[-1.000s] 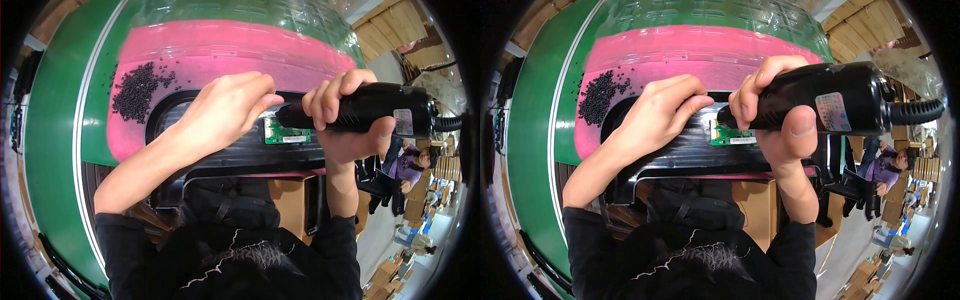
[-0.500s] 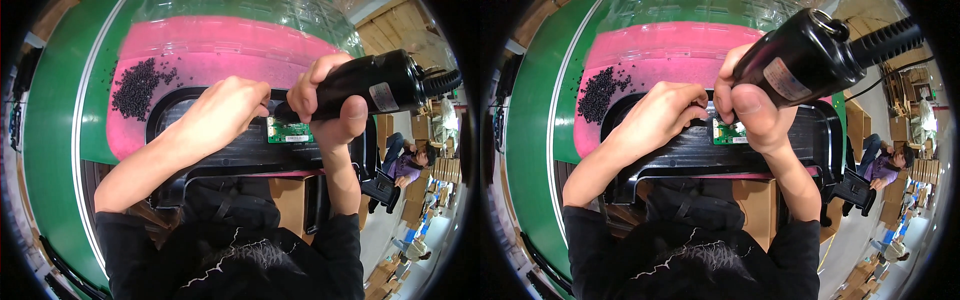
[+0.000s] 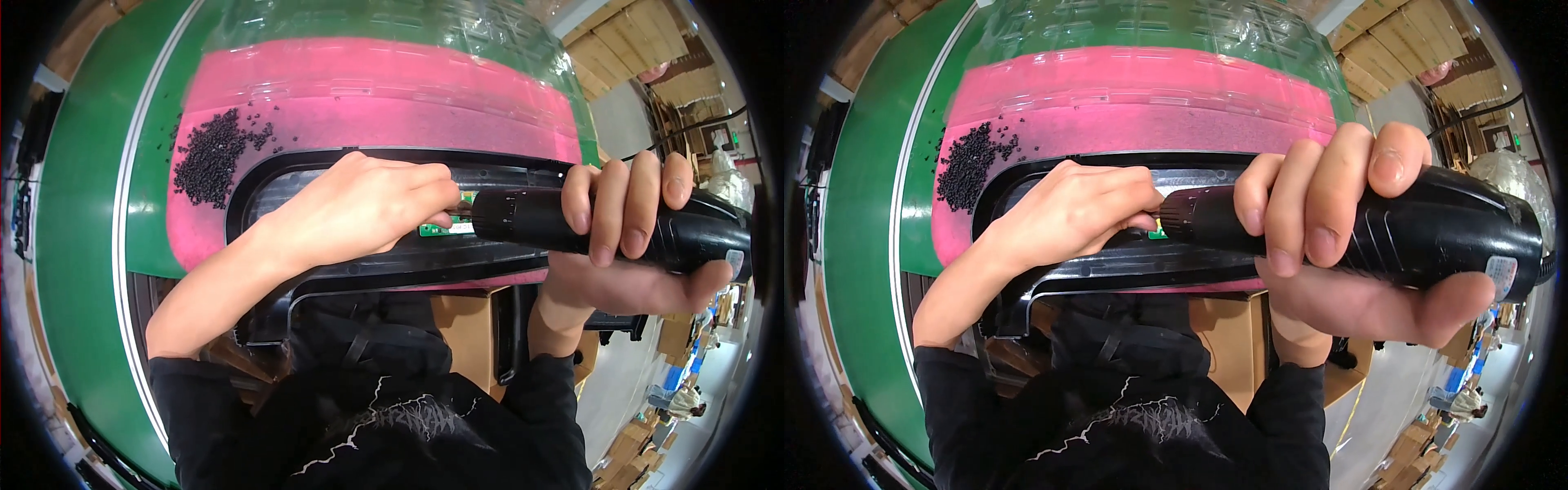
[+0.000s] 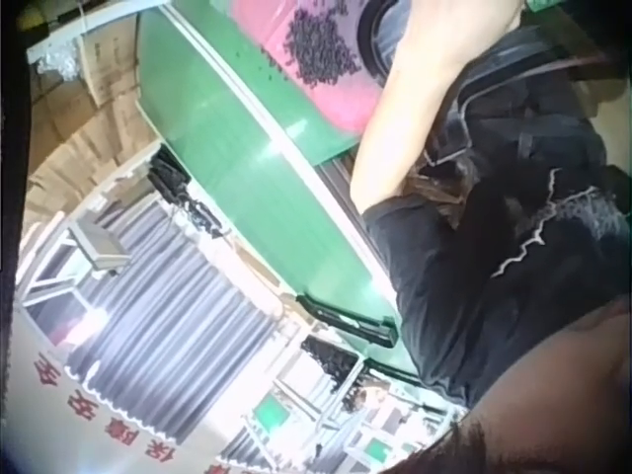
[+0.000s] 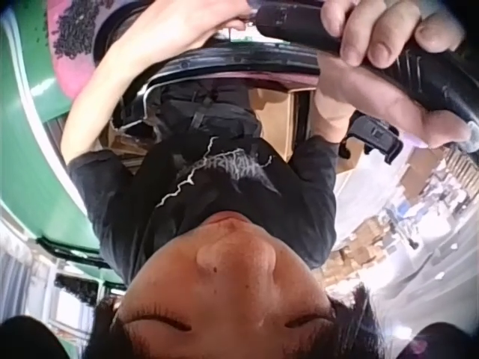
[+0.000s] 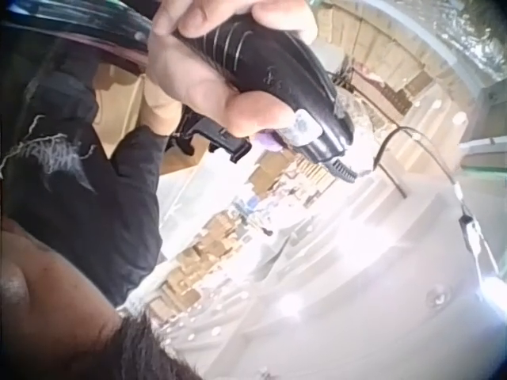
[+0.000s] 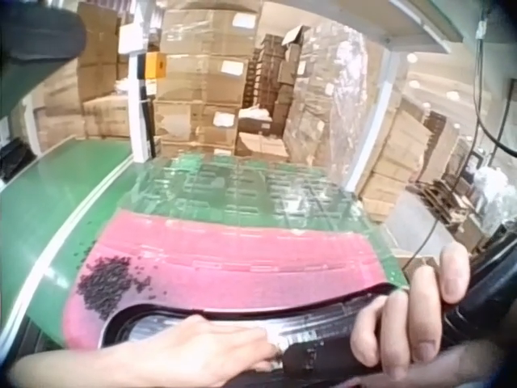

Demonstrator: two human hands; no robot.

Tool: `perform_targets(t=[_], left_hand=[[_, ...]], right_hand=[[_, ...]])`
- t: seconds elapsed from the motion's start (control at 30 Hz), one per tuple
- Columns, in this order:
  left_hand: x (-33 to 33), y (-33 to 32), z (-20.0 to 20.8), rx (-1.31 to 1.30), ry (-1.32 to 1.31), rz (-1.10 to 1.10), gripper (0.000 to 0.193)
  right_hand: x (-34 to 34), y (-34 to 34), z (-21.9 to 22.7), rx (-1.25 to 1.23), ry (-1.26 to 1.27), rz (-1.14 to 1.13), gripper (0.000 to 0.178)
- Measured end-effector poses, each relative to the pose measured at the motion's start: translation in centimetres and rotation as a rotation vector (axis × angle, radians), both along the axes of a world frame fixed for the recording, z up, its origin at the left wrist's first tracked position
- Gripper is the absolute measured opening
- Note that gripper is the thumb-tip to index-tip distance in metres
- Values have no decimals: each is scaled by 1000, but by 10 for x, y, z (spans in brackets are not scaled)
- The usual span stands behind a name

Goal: Installing circuit boards into plastic housings and securing them with screws using an electric screwdriver.

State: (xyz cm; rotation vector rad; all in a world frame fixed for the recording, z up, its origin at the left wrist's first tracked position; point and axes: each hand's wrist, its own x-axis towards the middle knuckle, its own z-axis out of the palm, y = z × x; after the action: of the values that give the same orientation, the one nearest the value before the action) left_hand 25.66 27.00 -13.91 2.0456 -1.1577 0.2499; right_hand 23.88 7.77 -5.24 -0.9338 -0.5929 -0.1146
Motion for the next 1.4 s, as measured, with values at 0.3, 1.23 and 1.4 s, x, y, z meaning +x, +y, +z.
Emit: perform_targets(t=[0.3,1.23,1.4], left_hand=[[6,1,-1,-233,-10,-16,12],[4,2,-1,-137,92,103,9],[3,2,7,63,107,227,15]], right_hand=[[0,-3,-17,-66,-55,49,56],[-7,0,-40,-222,52,-45,61],[-6,4,-49,-226,71,-30,62]])
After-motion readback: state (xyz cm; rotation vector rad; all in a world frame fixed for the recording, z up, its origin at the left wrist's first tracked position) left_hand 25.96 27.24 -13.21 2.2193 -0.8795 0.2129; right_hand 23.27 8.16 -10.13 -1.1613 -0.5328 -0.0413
